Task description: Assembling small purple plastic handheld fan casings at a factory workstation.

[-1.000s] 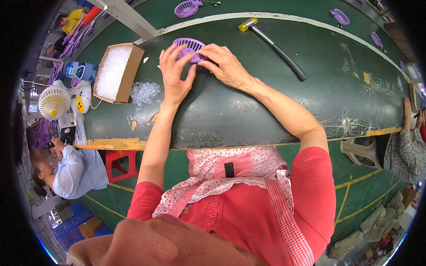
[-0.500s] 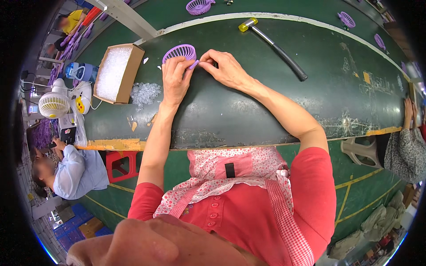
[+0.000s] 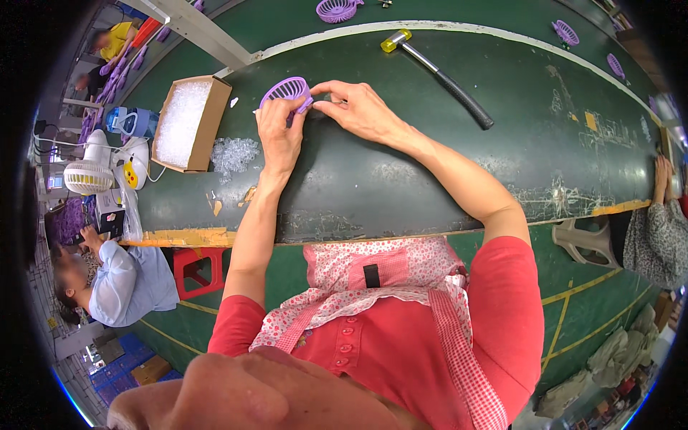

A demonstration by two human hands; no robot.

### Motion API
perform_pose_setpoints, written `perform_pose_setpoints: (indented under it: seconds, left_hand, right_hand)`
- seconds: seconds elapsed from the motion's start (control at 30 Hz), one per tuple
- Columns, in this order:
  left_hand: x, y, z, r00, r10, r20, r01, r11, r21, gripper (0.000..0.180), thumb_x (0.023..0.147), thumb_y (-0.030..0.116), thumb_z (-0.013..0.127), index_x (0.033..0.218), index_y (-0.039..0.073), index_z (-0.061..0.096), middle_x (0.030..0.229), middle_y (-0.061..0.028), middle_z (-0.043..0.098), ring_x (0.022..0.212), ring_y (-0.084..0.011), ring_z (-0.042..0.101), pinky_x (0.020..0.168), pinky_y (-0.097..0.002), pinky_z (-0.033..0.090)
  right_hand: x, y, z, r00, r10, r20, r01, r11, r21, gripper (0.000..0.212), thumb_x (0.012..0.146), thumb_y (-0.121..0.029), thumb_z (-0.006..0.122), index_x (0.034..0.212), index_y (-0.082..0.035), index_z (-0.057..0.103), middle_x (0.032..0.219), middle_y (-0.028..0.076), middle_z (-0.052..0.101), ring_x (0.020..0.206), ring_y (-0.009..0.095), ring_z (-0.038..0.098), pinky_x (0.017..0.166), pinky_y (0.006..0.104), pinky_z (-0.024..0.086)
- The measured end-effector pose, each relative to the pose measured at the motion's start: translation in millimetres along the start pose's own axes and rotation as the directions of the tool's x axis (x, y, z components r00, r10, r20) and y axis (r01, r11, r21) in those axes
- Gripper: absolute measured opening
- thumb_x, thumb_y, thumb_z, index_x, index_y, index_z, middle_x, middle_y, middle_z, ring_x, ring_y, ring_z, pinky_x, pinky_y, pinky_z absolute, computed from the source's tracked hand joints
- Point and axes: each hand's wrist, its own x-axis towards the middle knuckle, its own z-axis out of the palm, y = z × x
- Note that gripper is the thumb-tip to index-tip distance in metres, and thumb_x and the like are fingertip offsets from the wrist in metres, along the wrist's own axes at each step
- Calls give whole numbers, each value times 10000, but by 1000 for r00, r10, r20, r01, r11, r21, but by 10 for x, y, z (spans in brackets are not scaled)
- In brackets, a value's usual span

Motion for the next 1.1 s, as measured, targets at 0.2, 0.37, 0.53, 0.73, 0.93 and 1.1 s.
perform_pose_setpoints:
  seconds: [0.2,0.37,0.53,0.73,0.93,1.1]
  left_hand:
    - [-26,39,36,995,-76,-59,65,981,-184,188,782,66,796,918,85,667,823,-23,652,786,-215,587,779,-348,395]
    - [-43,58,69,989,-135,-68,108,945,-309,211,768,52,813,896,82,648,829,-35,658,787,-214,581,783,-341,402]
    - [-35,74,40,978,-209,-20,183,896,-404,219,767,36,818,882,62,634,830,-74,645,797,-247,575,741,-361,452]
    - [-19,100,-6,887,-369,279,436,464,-771,199,847,28,780,954,34,613,923,-61,697,829,-119,643,738,-259,517]
    - [124,151,39,834,-456,311,499,384,-777,251,936,84,697,1146,11,582,1108,-97,668,983,-118,618,834,-249,511]
    - [-23,232,185,987,76,145,-62,993,-100,403,790,198,800,1120,47,626,1162,-137,600,1117,-343,530,954,-438,439]
  right_hand:
    - [100,138,-128,993,-9,118,-21,967,254,268,982,-223,632,1178,-63,720,1045,49,729,974,98,622,899,256,481]
    - [101,62,-231,987,-31,155,-18,952,305,261,974,-232,646,1135,-45,728,939,26,711,908,100,612,853,276,479]
    - [112,24,-269,967,-192,169,155,965,210,276,961,-235,659,1124,-19,714,1036,81,726,960,136,647,895,292,493]
    - [38,-112,-225,984,-148,97,127,973,192,228,957,-192,661,1042,15,701,893,80,721,798,138,648,737,301,524]
    - [170,56,-219,992,21,-125,-5,992,129,266,959,-238,654,1006,22,692,850,66,705,768,100,610,683,290,499]
    - [220,664,-197,938,-278,-210,165,885,-436,193,936,-173,625,977,2,695,878,145,688,808,295,653,737,398,495]
